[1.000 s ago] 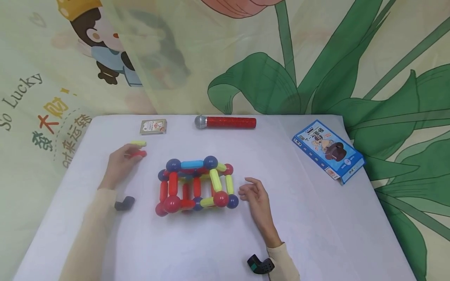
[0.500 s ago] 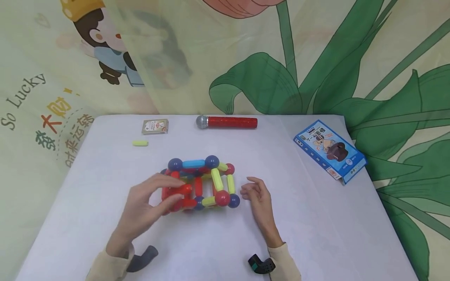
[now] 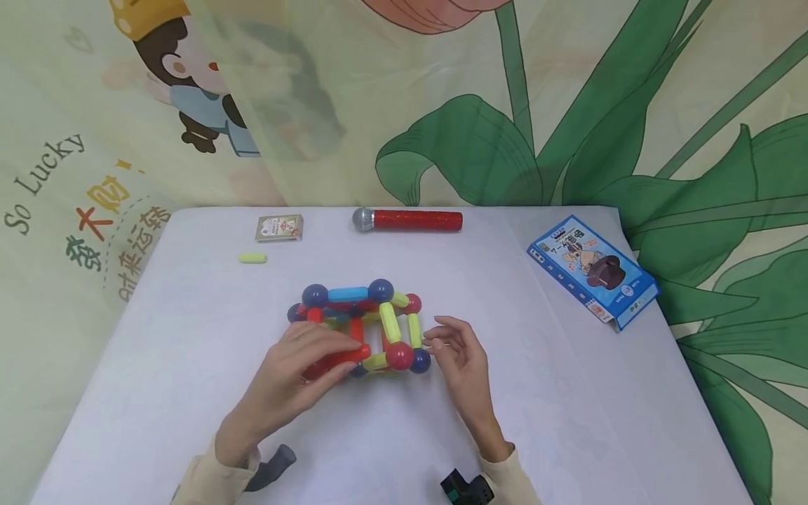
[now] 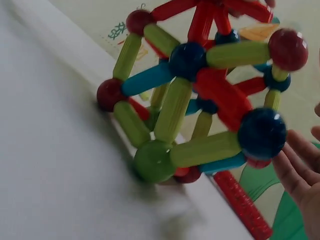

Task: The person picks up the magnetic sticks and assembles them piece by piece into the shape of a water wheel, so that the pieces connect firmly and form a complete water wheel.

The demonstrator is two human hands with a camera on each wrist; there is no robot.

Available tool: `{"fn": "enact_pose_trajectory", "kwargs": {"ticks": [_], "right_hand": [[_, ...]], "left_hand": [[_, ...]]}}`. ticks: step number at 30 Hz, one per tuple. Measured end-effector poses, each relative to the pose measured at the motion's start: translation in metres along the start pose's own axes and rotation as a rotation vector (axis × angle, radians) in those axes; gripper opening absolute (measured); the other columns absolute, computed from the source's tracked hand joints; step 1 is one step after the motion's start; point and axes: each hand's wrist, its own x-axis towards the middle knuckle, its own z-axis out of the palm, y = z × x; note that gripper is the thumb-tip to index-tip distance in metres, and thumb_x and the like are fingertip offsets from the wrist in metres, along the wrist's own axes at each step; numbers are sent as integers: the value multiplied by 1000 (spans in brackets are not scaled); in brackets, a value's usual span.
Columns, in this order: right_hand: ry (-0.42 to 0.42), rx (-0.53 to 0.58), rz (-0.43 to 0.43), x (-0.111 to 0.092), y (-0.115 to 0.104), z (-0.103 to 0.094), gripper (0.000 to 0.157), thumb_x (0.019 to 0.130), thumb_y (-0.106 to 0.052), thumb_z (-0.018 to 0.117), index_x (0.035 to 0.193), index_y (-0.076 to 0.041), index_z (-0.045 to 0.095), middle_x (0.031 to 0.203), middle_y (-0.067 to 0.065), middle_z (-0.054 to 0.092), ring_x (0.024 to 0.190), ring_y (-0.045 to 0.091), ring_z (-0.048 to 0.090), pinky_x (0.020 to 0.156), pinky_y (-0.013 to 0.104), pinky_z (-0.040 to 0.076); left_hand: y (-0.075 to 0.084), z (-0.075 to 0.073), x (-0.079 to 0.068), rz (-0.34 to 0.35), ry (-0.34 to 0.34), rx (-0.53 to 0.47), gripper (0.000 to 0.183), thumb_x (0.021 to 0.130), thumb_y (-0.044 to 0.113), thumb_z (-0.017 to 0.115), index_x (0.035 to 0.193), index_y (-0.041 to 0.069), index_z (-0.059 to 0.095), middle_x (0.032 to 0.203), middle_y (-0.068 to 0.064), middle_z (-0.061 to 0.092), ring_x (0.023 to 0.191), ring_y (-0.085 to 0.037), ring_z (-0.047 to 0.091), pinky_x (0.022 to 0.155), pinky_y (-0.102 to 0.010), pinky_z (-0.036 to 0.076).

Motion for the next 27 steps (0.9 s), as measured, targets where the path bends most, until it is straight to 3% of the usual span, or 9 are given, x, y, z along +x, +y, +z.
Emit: {"fn": "enact_pose_trajectory", "kwargs": {"ticks": [6, 9, 18, 27], "right_hand": [[-75, -52, -136, -9, -18, 2, 51, 83, 8, 66, 130, -5, 50, 108, 12, 66, 96, 10, 63, 88, 18, 49], [-128, -20, -180, -11, -23, 5, 60, 77, 13, 69, 131, -2, 49, 110, 14, 65, 95, 12, 63, 88, 19, 49], [-194, 78, -189, -12, -28, 16, 56, 77, 16, 68, 127, 11, 44, 110, 11, 59, 95, 10, 64, 86, 22, 53], [-189, 84, -208, -10, -31, 25, 57, 76, 15, 70, 127, 9, 45, 108, 14, 57, 94, 10, 62, 86, 22, 53]], "left_hand": [[-2, -2, 0, 29, -31, 68, 36, 74, 17, 82, 108, 13, 71, 102, 3, 72, 98, -9, 65, 101, -42, 42], [-4, -2, 1, 58, -34, 75, 39, 70, 13, 84, 107, 11, 72, 101, 2, 72, 97, -10, 67, 99, -44, 43], [-6, -2, 1, 75, -57, 73, 35, 73, 15, 83, 106, 13, 72, 100, 4, 72, 93, -8, 67, 99, -45, 43], [-6, -2, 2, 80, -71, 72, 33, 73, 15, 82, 104, 14, 73, 98, 5, 73, 91, -7, 66, 102, -47, 41]]}}
